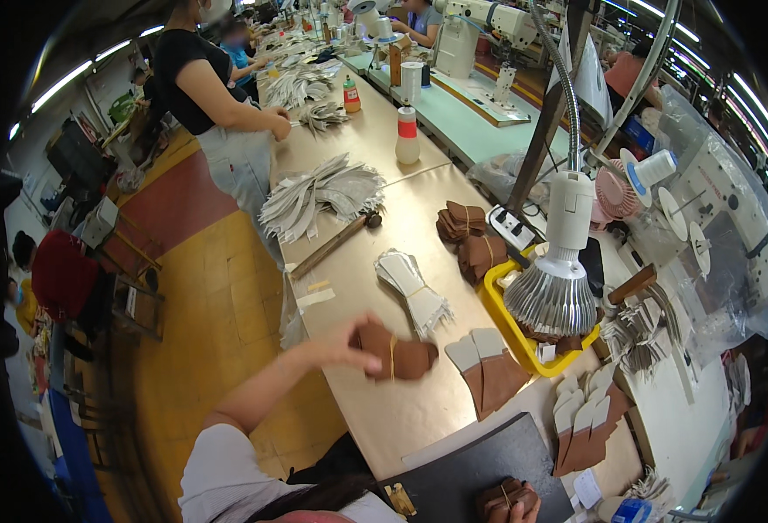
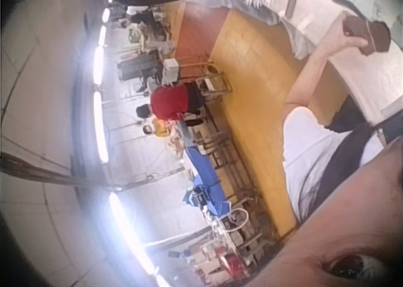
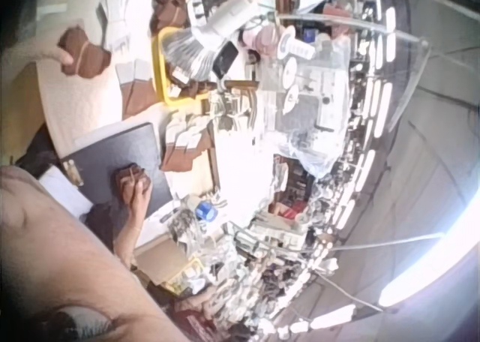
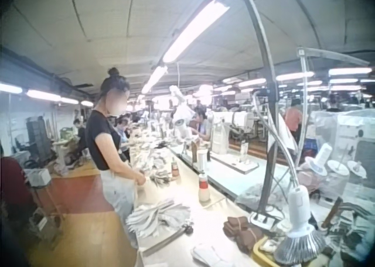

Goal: The person applies glue from a plastic bottle to brown fabric pieces on a worktable, then stacks and bundles them with a rubber band. They also handle white fabric pieces, folding and arranging them on the table.

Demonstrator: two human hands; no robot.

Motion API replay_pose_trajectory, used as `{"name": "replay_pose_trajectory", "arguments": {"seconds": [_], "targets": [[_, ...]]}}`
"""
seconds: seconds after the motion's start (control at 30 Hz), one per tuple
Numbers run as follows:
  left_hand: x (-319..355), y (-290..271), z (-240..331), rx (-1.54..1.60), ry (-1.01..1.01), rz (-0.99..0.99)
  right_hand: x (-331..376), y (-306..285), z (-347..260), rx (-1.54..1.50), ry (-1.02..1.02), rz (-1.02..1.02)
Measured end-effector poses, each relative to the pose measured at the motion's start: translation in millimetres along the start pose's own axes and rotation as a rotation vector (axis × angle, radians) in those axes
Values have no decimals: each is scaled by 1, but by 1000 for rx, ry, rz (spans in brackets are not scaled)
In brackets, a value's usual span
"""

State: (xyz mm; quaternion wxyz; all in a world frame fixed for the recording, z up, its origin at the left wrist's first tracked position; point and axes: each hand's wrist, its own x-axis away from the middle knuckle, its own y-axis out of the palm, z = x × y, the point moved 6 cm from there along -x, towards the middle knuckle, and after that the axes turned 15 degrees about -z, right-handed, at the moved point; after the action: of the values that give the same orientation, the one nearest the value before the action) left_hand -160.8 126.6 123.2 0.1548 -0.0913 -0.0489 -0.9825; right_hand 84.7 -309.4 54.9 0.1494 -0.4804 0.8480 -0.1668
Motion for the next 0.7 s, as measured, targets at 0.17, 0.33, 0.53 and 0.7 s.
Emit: {"name": "replay_pose_trajectory", "arguments": {"seconds": [0.17,0.33,0.53,0.7], "targets": [[-46,-132,48,-4,355,485,3,11,-16,139,-93,21],[-119,-209,39,383,566,688,-24,10,-30,-150,113,-7],[-203,-242,-8,531,620,755,-15,16,-13,-590,434,106],[-255,-248,-12,491,478,777,-7,15,6,-634,417,70]]}}
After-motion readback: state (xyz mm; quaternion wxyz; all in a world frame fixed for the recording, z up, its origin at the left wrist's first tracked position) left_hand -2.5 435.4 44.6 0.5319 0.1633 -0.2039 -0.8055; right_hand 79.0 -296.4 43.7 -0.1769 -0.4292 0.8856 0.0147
